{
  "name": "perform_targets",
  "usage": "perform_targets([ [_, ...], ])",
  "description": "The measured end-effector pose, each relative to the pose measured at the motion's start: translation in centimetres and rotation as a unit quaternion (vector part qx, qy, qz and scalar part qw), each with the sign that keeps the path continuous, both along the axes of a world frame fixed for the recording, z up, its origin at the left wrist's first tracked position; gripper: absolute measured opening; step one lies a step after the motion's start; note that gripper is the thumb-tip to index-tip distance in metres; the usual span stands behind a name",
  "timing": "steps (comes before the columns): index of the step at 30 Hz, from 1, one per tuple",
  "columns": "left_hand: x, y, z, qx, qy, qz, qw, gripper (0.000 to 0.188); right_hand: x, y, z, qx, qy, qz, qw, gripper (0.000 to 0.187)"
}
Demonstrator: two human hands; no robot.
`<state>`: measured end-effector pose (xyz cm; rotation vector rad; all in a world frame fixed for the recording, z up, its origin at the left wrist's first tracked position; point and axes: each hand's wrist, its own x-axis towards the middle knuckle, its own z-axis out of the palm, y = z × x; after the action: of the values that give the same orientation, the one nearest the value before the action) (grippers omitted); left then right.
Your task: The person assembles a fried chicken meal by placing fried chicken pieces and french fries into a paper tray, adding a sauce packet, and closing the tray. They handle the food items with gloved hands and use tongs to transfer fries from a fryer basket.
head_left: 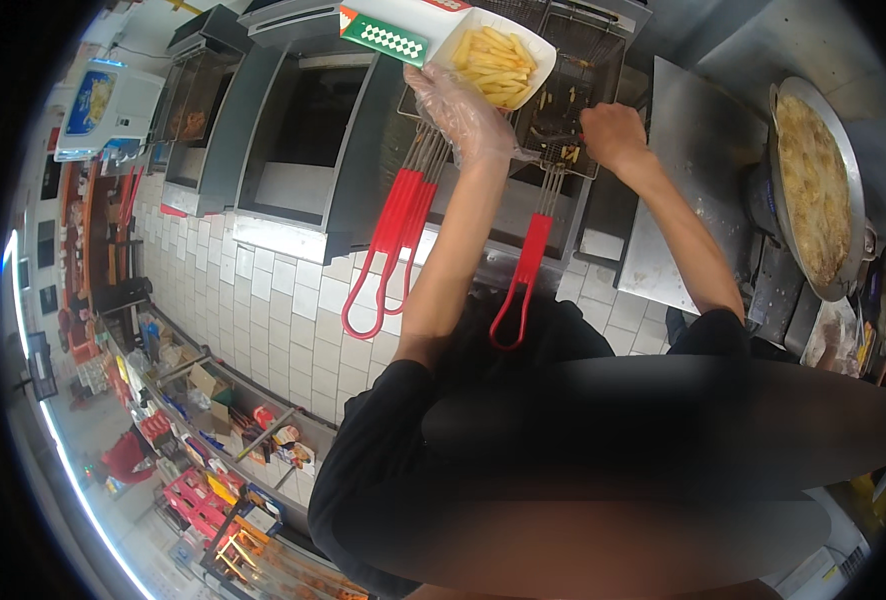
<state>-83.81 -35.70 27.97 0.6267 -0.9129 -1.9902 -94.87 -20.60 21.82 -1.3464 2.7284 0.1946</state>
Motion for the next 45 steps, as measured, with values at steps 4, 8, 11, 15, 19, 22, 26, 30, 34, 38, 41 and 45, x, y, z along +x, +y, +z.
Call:
perform_targets([
  [4,-0.4,-0.2,-1.0,0.02,-0.034,0.025,0.999,0.055,0.8,0.1,-2.5,-0.015,0.001,-0.02,1.0,0.01],
  [8,-0.5,-0.5,-1.8,-0.015,-0.009,0.017,1.0,0.057,1.0,1.5,-0.8,-0.013,-0.01,-0.027,0.999,0.013],
  [11,-0.6,-0.4,-2.1,-0.019,0.025,0.01,0.999,0.055,-0.1,4.1,4.2,-0.023,0.003,-0.066,0.998,0.016],
  [15,-1.1,-0.5,-2.4,0.001,0.041,0.01,0.999,0.052,-1.7,9.2,12.9,-0.133,0.049,-0.028,0.989,0.021],
  [19,-1.7,-0.2,-2.7,-0.008,0.021,0.021,1.0,0.047,-1.2,11.3,20.9,-0.201,0.016,-0.026,0.979,0.028],
  [22,-2.1,0.2,-2.9,-0.022,0.013,0.02,0.999,0.045,0.0,10.5,24.0,-0.224,-0.022,-0.039,0.974,0.028],
  [26,-2.4,0.9,-3.0,0.019,-0.001,0.008,1.0,0.042,1.2,9.0,24.7,-0.205,0.055,0.045,0.976,0.03],
  [30,-2.1,0.2,-2.9,0.015,0.0,0.01,1.0,0.041,0.2,9.8,25.6,-0.23,0.035,-0.029,0.972,0.034],
  [34,-1.0,-0.4,-2.7,-0.004,0.004,0.022,1.0,0.043,-2.0,9.8,22.9,-0.121,0.102,0.032,0.987,0.033],
  [38,-0.3,-0.1,-2.5,0.025,-0.001,0.012,1.0,0.046,-3.5,5.4,13.4,0.009,0.067,0.088,0.994,0.02],
  [41,-0.4,-0.2,-2.7,-0.017,0.02,0.03,0.999,0.048,-3.4,2.0,7.5,0.092,0.089,0.187,0.974,0.008],
  [45,-0.4,-0.3,-3.5,-0.051,0.037,0.006,0.998,0.05,-2.8,-1.3,2.9,0.137,0.113,0.255,0.951,0.009],
])
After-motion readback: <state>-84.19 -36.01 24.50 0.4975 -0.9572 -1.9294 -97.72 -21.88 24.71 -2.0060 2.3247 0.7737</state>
